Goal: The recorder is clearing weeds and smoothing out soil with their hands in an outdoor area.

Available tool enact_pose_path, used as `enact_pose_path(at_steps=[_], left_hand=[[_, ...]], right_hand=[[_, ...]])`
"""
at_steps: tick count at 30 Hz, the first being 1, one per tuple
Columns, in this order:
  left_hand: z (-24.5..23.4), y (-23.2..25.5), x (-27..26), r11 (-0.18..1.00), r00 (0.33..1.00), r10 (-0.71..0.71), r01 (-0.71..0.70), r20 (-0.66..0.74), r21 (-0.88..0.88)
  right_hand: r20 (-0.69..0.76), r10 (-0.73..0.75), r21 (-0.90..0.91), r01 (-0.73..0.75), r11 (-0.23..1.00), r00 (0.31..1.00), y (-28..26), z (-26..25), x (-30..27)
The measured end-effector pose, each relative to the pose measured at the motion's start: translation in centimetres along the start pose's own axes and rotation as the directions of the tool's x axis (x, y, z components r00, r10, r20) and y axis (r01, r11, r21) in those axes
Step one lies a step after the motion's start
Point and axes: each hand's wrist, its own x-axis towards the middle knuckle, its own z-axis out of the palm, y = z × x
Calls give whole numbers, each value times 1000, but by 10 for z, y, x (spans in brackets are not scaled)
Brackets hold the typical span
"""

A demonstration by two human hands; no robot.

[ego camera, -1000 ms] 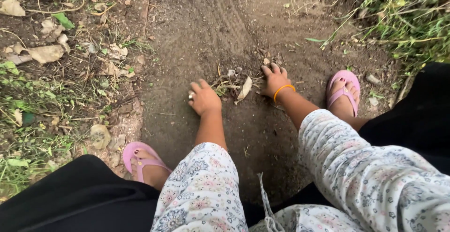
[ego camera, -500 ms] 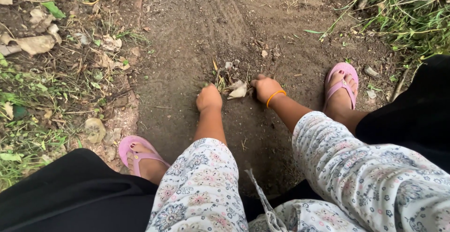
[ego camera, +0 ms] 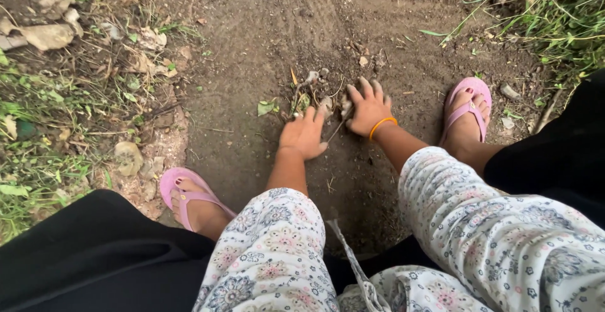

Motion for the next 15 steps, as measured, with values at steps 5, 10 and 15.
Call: enact_pose_path(at_steps=[5,10,15], left_hand=[[8,6,13,995,995,-96,95,19,42],[98,7,69,993,992,-115,116,-53,26],[104,8,79,980,984,-152,137,-95,-145]], right_hand=[[177,40,7,-42,999,983,-18,3,-6],[86,-29,62,24,998,996,-7,81,-2],[-85,-72,228,90,969,994,9,94,11]])
